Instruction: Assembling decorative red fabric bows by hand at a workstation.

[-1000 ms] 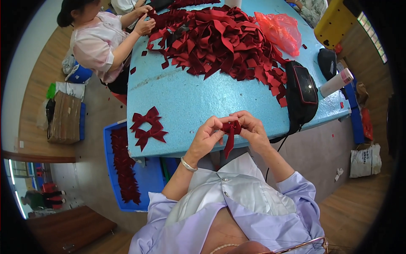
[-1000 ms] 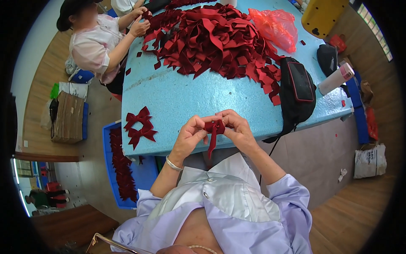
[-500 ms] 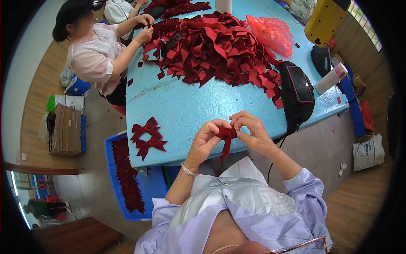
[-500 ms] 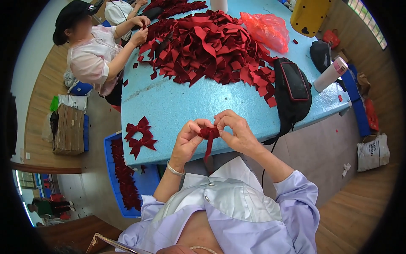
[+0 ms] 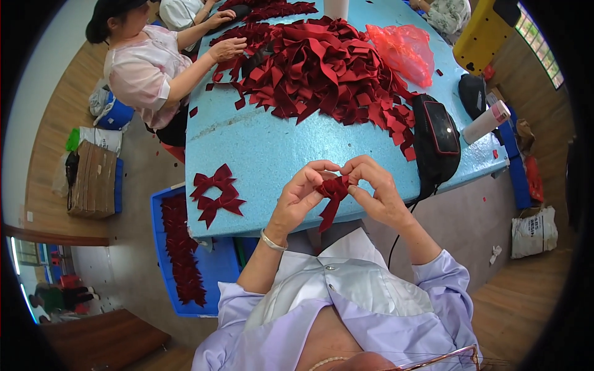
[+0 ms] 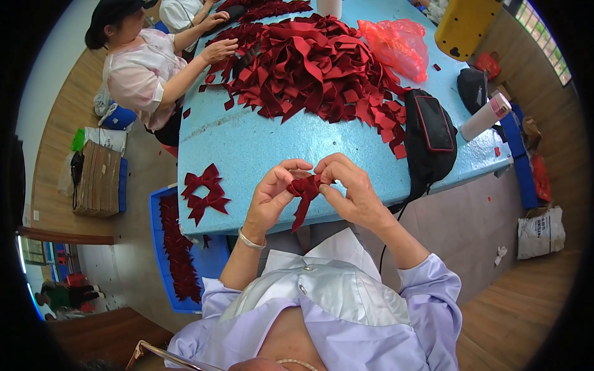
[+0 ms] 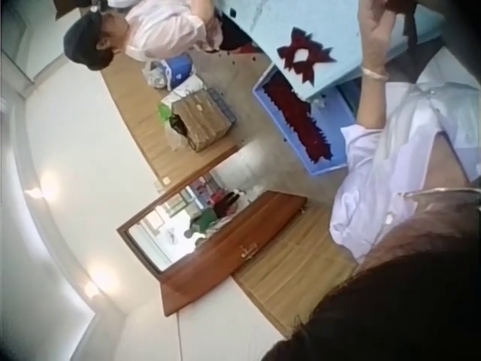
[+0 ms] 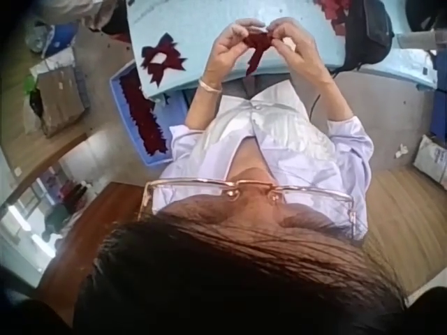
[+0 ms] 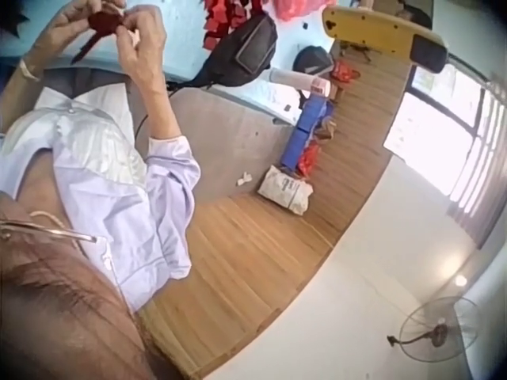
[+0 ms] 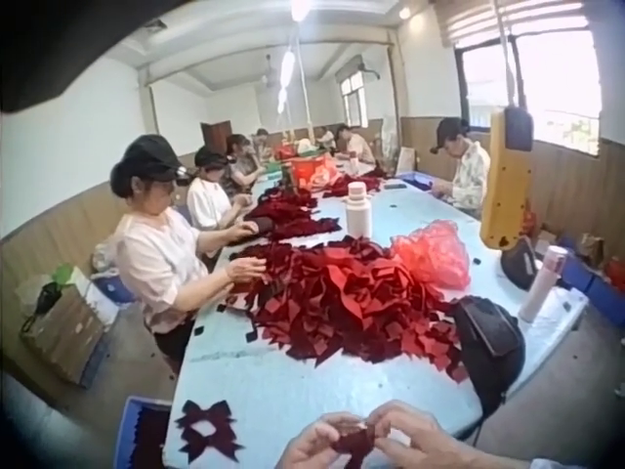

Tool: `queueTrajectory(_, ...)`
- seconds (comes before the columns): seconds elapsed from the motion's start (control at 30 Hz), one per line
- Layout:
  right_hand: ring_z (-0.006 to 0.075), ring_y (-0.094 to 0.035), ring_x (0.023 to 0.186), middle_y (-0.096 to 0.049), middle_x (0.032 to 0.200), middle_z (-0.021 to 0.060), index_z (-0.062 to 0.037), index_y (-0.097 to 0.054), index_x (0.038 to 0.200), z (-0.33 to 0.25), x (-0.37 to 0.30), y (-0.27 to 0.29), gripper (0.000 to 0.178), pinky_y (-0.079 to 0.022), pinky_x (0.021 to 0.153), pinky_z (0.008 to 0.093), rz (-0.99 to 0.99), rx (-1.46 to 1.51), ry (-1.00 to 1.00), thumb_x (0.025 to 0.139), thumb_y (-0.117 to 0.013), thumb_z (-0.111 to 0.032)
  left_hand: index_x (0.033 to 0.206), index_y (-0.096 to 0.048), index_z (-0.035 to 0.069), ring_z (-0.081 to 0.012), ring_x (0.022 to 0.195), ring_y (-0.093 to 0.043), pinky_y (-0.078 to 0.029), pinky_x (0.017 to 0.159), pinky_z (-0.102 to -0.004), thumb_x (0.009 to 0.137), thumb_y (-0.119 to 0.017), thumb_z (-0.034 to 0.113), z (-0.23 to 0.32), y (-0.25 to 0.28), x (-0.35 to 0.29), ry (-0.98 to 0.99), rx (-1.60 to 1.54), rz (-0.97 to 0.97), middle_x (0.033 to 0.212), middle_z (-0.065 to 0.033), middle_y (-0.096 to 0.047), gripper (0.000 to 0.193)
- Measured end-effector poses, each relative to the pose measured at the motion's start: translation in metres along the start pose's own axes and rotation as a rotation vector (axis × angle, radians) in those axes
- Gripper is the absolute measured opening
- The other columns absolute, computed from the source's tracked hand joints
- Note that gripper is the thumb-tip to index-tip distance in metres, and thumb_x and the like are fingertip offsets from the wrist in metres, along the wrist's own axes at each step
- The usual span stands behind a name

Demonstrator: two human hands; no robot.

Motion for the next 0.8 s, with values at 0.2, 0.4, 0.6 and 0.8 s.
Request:
queueTrajectory(0.2,0.0215,-0.057,0.077,-0.056,0.091,0.013,0.0017,-0.05,0.08,0.002,0.001,-0.007,0.012,-0.047,0.068,0.0285,0.078,-0.132,0.076,0.072,-0.055,0.009,0.107,-0.047,0.006,-0.0189,0.107,-0.055,-0.046,0.093,-0.0332,0.091,-0.05,0.0,0.003,0.001,-0.008,0.091,0.064,0.157,0.123,-0.0148,-0.05,0.018)
queueTrajectory(0.4,0.021,-0.056,0.076,-0.055,0.09,0.0131,0.0027,-0.05,0.08,-0.001,0.004,-0.02,0.012,-0.047,0.065,0.0274,0.074,-0.199,0.174,0.073,-0.055,0.01,0.11,-0.051,0.005,-0.0135,0.097,-0.056,-0.048,0.086,-0.0276,0.085,-0.056,-0.006,0.008,-0.006,-0.012,0.171,0.144,0.242,0.116,-0.0079,-0.052,0.027)
queueTrajectory(0.6,0.0157,-0.052,0.075,-0.052,0.085,0.0089,0.0028,-0.053,0.08,0.013,-0.004,-0.035,0.004,-0.044,0.068,0.0257,0.108,-0.049,-0.004,0.077,-0.053,0.005,0.093,-0.057,0.003,-0.0133,0.088,-0.054,-0.045,0.074,-0.0264,0.077,-0.063,-0.006,-0.001,-0.005,-0.018,-0.045,0.527,0.188,0.098,-0.005,-0.055,0.019)
queueTrajectory(0.8,0.012,-0.049,0.085,-0.051,0.094,0.0047,-0.0003,-0.052,0.091,0.022,-0.019,-0.042,0.004,-0.043,0.075,0.0234,0.101,0.358,-0.196,0.088,-0.052,0.001,0.087,-0.055,0.003,-0.0124,0.078,-0.057,-0.047,0.067,-0.0288,0.073,-0.067,-0.004,-0.015,-0.002,-0.021,-0.122,0.411,0.259,0.087,-0.0046,-0.058,0.02)
Point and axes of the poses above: each hand's wrist, its own x-axis towards the middle knuckle, its own y-axis out of the back of the hand, z = x × y, the point moved 3 cm from there along x, towards the middle knuckle
